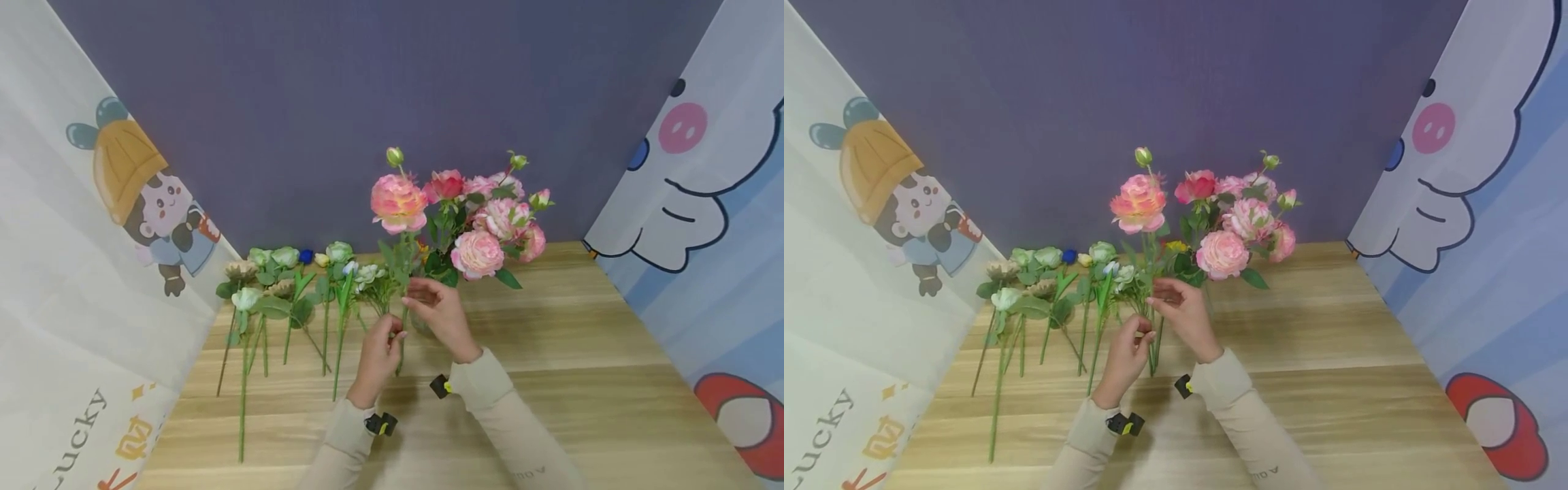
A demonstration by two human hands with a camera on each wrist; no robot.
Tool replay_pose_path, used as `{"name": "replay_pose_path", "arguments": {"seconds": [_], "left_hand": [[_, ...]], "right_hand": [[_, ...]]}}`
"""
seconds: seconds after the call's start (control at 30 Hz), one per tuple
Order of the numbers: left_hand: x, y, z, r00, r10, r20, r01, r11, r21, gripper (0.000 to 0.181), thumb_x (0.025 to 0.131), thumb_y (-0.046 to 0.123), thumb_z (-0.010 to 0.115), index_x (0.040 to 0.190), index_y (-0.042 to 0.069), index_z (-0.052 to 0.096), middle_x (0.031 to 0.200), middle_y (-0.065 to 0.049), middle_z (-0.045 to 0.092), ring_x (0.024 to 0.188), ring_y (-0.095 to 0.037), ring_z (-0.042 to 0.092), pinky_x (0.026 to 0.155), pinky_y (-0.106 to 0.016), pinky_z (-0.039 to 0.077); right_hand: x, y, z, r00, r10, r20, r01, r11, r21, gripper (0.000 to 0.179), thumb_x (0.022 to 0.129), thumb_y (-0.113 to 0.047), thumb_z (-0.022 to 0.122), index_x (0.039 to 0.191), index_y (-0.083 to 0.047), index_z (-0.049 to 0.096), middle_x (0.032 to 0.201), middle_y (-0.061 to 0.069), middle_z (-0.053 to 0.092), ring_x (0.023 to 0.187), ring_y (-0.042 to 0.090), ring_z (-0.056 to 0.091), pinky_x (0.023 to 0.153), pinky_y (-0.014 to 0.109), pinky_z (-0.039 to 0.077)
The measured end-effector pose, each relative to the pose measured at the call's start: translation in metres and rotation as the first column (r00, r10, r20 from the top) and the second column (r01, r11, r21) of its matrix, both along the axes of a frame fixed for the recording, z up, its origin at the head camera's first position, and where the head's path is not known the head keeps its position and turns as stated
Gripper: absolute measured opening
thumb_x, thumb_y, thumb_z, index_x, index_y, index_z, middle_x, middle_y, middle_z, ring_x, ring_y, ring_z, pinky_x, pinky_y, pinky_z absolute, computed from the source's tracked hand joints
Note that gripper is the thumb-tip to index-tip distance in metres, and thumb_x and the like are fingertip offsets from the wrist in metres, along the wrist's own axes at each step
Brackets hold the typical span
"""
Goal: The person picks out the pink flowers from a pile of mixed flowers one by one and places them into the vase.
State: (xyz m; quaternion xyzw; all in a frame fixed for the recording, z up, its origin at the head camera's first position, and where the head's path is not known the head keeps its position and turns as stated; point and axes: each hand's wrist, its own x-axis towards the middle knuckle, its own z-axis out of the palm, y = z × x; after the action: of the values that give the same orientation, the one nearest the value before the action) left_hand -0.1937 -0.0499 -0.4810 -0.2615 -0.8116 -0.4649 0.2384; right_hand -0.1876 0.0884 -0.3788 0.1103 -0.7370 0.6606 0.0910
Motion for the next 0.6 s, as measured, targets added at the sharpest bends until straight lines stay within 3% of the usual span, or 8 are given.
{"name": "replay_pose_path", "arguments": {"seconds": [0.17,0.4,0.5,0.6], "left_hand": [[-0.001,0.002,0.002,1.000,-0.020,0.000,0.020,1.000,0.012,0.016,0.082,-0.007,0.066,0.088,0.002,0.054,0.082,-0.011,0.061,0.077,-0.022,0.063,0.063,-0.024,0.054],[-0.003,0.004,0.006,0.992,-0.058,0.110,0.051,0.997,0.062,0.012,0.086,-0.003,0.065,0.096,0.001,0.060,0.089,-0.016,0.065,0.081,-0.023,0.065,0.065,-0.025,0.055],[-0.005,0.004,0.006,0.970,-0.090,0.225,0.064,0.990,0.122,0.014,0.089,0.004,0.064,0.103,0.004,0.062,0.095,-0.013,0.066,0.085,-0.019,0.064,0.068,-0.025,0.055],[-0.009,0.004,0.002,0.923,-0.155,0.353,0.070,0.968,0.242,0.019,0.092,0.010,0.061,0.110,0.004,0.062,0.101,-0.015,0.065,0.088,-0.021,0.063,0.070,-0.030,0.056]], "right_hand": [[0.000,0.002,0.000,1.000,-0.008,-0.021,0.007,1.000,-0.009,0.031,0.083,0.005,0.067,0.111,0.015,0.058,0.105,0.030,0.062,0.085,0.012,0.062,0.076,0.019,0.051],[-0.002,0.005,0.001,0.995,-0.040,-0.090,0.037,0.999,-0.032,0.027,0.083,0.009,0.065,0.108,0.017,0.058,0.100,0.031,0.061,0.079,0.007,0.061,0.072,0.017,0.051],[-0.003,0.008,0.001,0.992,-0.039,-0.118,0.033,0.998,-0.057,0.027,0.082,0.011,0.064,0.107,0.017,0.058,0.099,0.031,0.060,0.078,0.006,0.061,0.070,0.017,0.052],[-0.009,0.011,-0.003,0.990,-0.037,-0.137,0.026,0.996,-0.085,0.028,0.082,0.012,0.064,0.108,0.018,0.057,0.099,0.032,0.059,0.078,0.005,0.062,0.069,0.017,0.052]]}}
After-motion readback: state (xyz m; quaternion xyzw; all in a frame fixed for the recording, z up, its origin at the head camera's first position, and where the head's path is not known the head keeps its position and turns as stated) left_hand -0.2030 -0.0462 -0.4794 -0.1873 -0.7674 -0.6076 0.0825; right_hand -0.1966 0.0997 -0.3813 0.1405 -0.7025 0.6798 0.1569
